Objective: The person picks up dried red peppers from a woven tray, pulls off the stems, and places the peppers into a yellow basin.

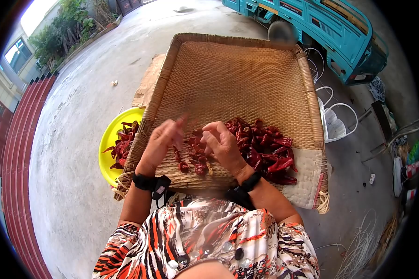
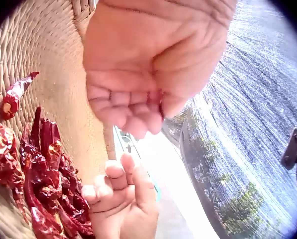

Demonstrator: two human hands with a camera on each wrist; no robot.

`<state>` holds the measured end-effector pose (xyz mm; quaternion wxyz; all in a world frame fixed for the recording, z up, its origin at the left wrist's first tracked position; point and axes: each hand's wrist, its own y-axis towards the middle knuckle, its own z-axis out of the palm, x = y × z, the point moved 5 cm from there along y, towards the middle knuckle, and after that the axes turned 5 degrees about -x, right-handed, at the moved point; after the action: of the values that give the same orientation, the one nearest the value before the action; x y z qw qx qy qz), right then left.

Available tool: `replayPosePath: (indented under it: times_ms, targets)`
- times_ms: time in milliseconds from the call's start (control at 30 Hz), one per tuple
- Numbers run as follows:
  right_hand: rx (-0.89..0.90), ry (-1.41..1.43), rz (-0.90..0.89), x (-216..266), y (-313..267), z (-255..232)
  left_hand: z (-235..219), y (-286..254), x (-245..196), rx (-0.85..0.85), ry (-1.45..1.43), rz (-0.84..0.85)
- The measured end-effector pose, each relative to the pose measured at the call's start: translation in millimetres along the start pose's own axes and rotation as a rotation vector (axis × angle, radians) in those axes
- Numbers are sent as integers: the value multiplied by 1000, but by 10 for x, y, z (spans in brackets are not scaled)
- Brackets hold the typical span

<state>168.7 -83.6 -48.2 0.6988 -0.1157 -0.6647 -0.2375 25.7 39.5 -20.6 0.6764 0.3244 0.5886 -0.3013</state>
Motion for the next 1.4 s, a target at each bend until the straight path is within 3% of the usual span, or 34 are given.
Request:
replayPosePath:
  times_ms: [133, 233, 333, 433, 467, 533, 600, 667, 733, 800, 900, 1000, 1100, 1400]
  targets:
    - [-63, -87, -90, -26, 4, -27, -330, -20, -107, -516, -304, 307]
    - [-61, -377, -275, 13, -9, 12, -672, -133, -67, -856, -452, 416]
    - [3, -557, -329, 89, -29, 88, -749, -170, -33, -1032, -840, 216]
    - [33, -789, -531, 88, -40, 165, -931, -116, 190, -962, -746, 120]
    - [72, -844, -490, 24, -38, 179, -950, -89, 248, -947, -680, 83]
    - [150, -953, -406, -87, -54, 203, -822, 11, 235, -723, -526, 110]
    - [136, -916, -403, -59, -38, 189, -612, 75, 232, -457, -312, 0]
    - [130, -845, -353, -35, -11, 150, -385, 67, 215, -297, -71, -126]
    - [135, -806, -367, -41, -23, 145, -219, 71, 251, -70, 129, -68]
    - [112, -744, -364, -16, -25, 138, -92, 16, 289, 73, 287, -123]
    - [64, -620, -342, 64, -12, 135, -12, -20, 273, 112, 428, -68]
    - [54, -504, -346, 98, -11, 133, -23, -14, 281, 135, 391, -75]
    - [40, -385, -361, 183, -35, 139, 6, -21, 200, 81, 360, -162]
    - [-17, -117, -153, 109, -14, 107, -6, -30, 100, 123, 59, -156]
